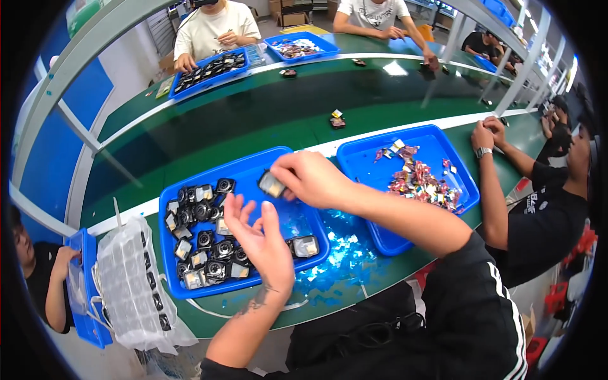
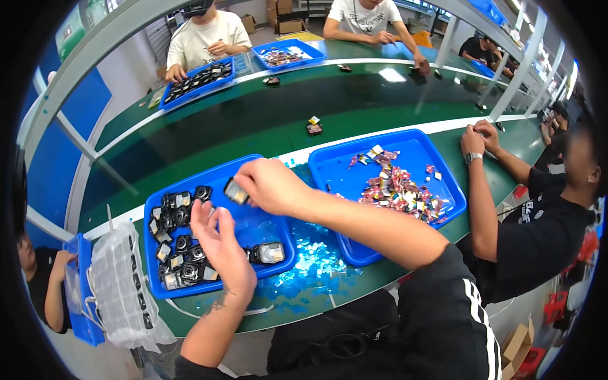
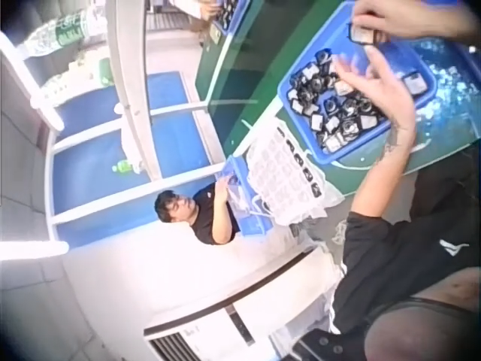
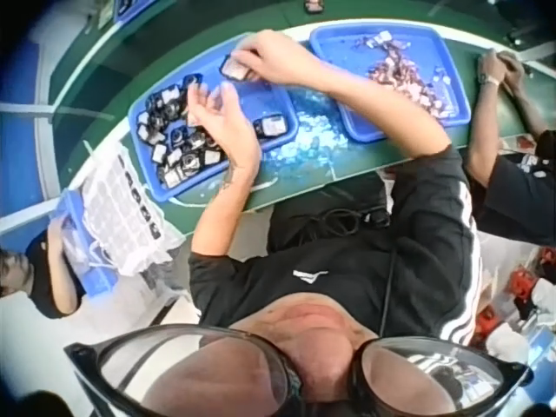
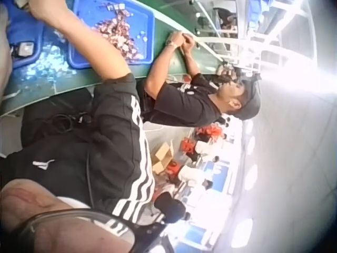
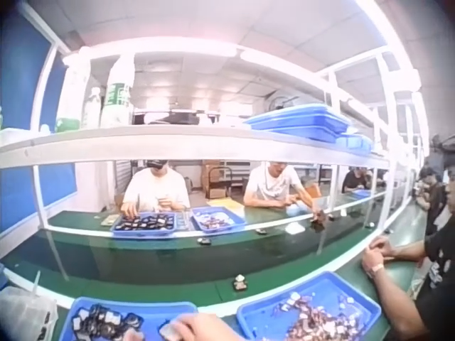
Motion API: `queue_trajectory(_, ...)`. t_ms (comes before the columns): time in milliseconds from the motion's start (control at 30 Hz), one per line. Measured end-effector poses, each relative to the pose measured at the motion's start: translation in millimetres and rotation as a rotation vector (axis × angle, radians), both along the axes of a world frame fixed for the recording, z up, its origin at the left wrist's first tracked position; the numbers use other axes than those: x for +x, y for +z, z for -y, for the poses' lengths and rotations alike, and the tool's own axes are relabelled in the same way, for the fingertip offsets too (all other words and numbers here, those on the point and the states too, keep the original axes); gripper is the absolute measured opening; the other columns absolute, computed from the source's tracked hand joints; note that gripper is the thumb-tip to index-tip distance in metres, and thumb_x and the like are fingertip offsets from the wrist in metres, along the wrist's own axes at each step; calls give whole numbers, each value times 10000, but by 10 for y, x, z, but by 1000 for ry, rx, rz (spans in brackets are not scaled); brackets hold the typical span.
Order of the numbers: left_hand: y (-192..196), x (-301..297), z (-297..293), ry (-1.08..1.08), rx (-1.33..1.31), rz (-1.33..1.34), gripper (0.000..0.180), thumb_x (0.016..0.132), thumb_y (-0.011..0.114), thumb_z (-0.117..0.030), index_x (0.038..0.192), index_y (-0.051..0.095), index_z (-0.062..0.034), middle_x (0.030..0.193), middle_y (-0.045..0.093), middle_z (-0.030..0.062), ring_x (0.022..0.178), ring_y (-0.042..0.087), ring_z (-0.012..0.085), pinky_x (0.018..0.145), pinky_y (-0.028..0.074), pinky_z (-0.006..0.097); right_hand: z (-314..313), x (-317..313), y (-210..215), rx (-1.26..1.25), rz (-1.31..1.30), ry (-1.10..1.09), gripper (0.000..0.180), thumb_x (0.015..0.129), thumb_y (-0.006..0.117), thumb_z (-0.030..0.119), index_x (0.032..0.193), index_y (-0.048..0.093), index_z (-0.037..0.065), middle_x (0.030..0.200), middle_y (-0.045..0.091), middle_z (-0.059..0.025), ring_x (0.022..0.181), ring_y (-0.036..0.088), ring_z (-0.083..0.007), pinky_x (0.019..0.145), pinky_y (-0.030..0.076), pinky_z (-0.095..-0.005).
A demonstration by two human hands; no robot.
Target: Assembling small electronic components (likely camera modules or sensors) at a factory workbench.
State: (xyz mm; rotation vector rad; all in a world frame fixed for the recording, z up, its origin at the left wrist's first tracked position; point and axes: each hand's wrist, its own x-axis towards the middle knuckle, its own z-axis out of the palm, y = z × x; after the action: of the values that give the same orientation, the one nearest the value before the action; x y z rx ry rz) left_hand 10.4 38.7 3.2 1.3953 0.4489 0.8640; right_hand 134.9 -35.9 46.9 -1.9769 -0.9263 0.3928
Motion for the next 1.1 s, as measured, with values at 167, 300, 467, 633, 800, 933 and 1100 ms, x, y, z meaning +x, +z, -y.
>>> queue_trajectory(167,-51,30,80,-477,-222,80,303,1025,473,-200,1212,543,28,1095,621,116,955,628,167,862,517,300,589,-294,5,230,-330,-82,203,944,613,164,954,643,-36,816,679,-75,687,679,-119,621,555,-265)
queue_trajectory(300,36,-31,6,-513,-450,-23,272,1008,497,-173,1162,567,39,966,653,116,846,691,233,767,599,321,1218,341,-54,-222,840,-468,157,785,742,174,867,677,56,841,670,-126,714,653,-291,623,514,-366)
queue_trajectory(467,82,50,-1,-625,-511,-94,281,995,515,-164,1172,556,50,1045,645,180,928,679,260,861,582,359,1905,853,-241,-594,562,-358,164,775,741,178,806,667,35,784,667,-140,769,656,-314,703,511,-403)
queue_trajectory(633,67,29,-12,-743,-564,-58,382,999,477,-125,1365,417,-32,1160,601,173,960,661,252,839,565,350,1996,744,-39,-282,530,-555,169,830,707,145,827,610,7,728,625,-141,663,628,-250,632,492,-344)
queue_trajectory(800,64,5,-16,-713,-206,-71,296,981,522,-120,1264,546,-38,1110,584,111,929,623,176,784,526,285,1829,258,190,232,144,-511,74,889,648,42,877,579,17,714,603,29,657,538,-22,588,418,-181)
queue_trajectory(933,30,-10,50,-760,93,-59,150,892,684,-144,1008,707,-52,997,584,61,886,560,99,721,498,227,1445,-304,131,312,-130,-304,91,884,643,17,857,557,33,752,598,18,672,535,-18,585,395,-165)
queue_trajectory(1100,45,-27,93,-806,179,-82,175,831,748,-191,942,723,-58,913,606,60,813,576,133,700,491,261,1153,-531,-61,382,-328,-189,101,887,649,27,874,549,30,784,583,29,713,529,-2,614,408,-157)
